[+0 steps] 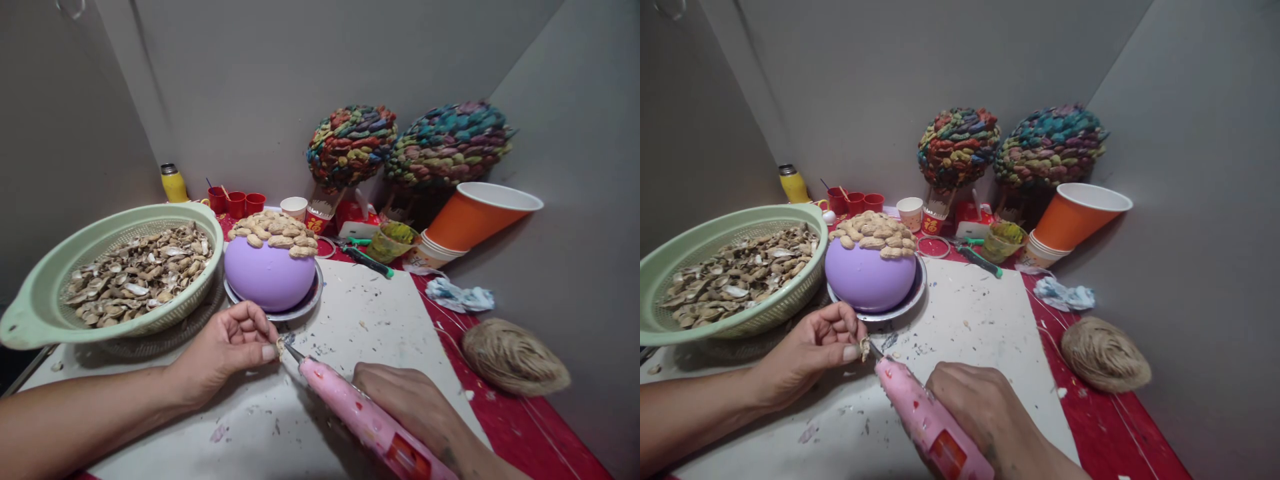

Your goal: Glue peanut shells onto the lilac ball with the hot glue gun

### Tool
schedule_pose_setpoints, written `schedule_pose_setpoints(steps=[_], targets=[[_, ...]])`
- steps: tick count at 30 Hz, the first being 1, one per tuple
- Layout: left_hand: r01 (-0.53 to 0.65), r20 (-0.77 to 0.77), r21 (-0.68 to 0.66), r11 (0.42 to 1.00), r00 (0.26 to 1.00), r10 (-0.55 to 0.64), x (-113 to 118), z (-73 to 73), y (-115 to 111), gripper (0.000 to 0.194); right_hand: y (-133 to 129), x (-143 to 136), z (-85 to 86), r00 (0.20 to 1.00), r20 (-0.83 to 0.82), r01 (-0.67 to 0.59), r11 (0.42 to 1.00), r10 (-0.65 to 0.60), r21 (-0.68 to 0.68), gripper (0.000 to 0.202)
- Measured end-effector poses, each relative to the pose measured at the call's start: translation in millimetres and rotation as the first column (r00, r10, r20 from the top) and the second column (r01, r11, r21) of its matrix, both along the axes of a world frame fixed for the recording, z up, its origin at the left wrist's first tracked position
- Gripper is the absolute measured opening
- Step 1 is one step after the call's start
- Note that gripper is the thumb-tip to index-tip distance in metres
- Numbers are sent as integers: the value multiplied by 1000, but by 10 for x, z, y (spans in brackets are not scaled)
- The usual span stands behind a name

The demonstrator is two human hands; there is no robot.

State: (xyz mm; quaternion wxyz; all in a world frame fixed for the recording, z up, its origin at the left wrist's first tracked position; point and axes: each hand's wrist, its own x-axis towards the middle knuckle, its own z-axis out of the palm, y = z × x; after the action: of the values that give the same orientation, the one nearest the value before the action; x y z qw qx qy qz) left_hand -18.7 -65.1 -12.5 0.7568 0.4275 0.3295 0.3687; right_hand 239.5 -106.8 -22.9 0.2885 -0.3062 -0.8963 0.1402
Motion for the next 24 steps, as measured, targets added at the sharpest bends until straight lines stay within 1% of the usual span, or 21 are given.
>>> schedule_pose_setpoints(steps=[5, 9, 12, 14, 16, 19, 22, 24], targets=[[-7, -2, 1, 1000, 1000, 7, -11, -12, -3, 28, 11, 0, 10, 998, 47, -48, 998, 46, 49, 39], [-11, 10, -3, 1000, 1000, 11, -5, -8, 4, 27, -5, -27, 41, 999, 50, -19, 998, 16, 63, 41], [-17, 11, -1, 1000, 1000, 17, -1, 2, 5, 26, 8, -34, 41, 999, 27, -40, 997, 38, 60, 40], [-20, 15, 1, 1000, 1000, 20, -1, 6, 4, 26, 32, -27, 27, 998, 18, -65, 996, 64, 53, 35], [-24, 20, 2, 1000, 1000, 24, -2, 4, 3, 25, 53, -15, 14, 998, 10, -68, 997, 68, 36, 31], [-28, 25, 2, 1000, 999, 28, -5, -7, 6, 26, 45, -1, 11, 997, -34, -68, 998, 68, -10, 31], [-19, 17, -1, 1000, 1000, 19, -6, -19, 12, 25, -19, 2, 26, 996, -92, -20, 994, 10, -112, 30], [-15, 4, -4, 1000, 1000, 15, -3, -20, 12, 26, -64, -6, 33, 995, -98, 17, 983, -36, -181, 29]])
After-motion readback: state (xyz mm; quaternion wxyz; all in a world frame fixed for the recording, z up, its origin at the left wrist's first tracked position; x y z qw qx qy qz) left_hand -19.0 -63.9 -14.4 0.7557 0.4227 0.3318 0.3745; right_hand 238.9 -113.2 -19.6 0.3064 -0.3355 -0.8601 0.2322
